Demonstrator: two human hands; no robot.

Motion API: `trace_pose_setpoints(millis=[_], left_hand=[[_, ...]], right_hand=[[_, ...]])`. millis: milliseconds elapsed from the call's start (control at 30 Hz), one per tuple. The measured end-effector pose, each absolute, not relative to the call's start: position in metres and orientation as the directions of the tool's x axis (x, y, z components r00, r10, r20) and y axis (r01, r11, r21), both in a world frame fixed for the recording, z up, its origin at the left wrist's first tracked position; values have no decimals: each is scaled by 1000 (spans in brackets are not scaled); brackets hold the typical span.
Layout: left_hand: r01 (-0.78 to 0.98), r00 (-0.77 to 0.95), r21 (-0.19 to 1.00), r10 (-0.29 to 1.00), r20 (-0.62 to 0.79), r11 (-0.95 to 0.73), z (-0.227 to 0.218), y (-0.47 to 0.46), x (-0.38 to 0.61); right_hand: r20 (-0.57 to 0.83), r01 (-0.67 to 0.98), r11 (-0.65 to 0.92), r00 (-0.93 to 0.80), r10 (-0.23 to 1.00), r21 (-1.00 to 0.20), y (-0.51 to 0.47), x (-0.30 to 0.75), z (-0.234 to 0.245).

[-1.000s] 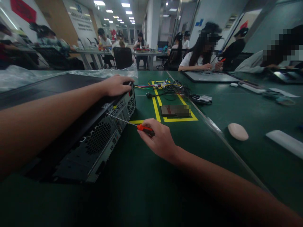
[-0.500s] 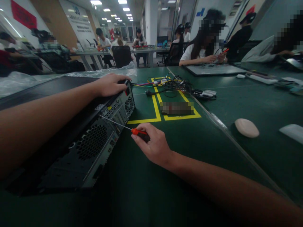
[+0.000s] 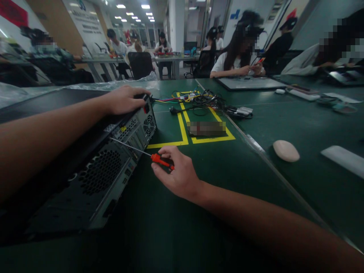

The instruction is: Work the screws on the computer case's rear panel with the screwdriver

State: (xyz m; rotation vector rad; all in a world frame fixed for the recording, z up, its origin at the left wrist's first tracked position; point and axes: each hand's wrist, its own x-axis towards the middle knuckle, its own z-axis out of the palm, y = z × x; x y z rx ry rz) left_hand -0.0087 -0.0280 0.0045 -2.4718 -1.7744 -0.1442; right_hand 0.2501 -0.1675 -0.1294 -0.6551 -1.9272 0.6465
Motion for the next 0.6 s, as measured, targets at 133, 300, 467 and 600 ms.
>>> trace_pose_setpoints(millis=[133,300,467,600], left_hand=[[948,302,72,946,118,-311,6,-27,-9],[951,298,49,948,110,-304,6,-28,-8],[955,285,34,946,153,-293,3,-27,-9],[954,290,44,949,123,-297,5,-28,-8]], right_hand=[[633,170,735,-404,660,-657,-164,250,-131],[628,192,736,-412,661,-649,-163,251,-130],[618,220,733,-416,667,-643,-163,251,-131],[632,217,746,-417,654,-629,-162,251,-131]])
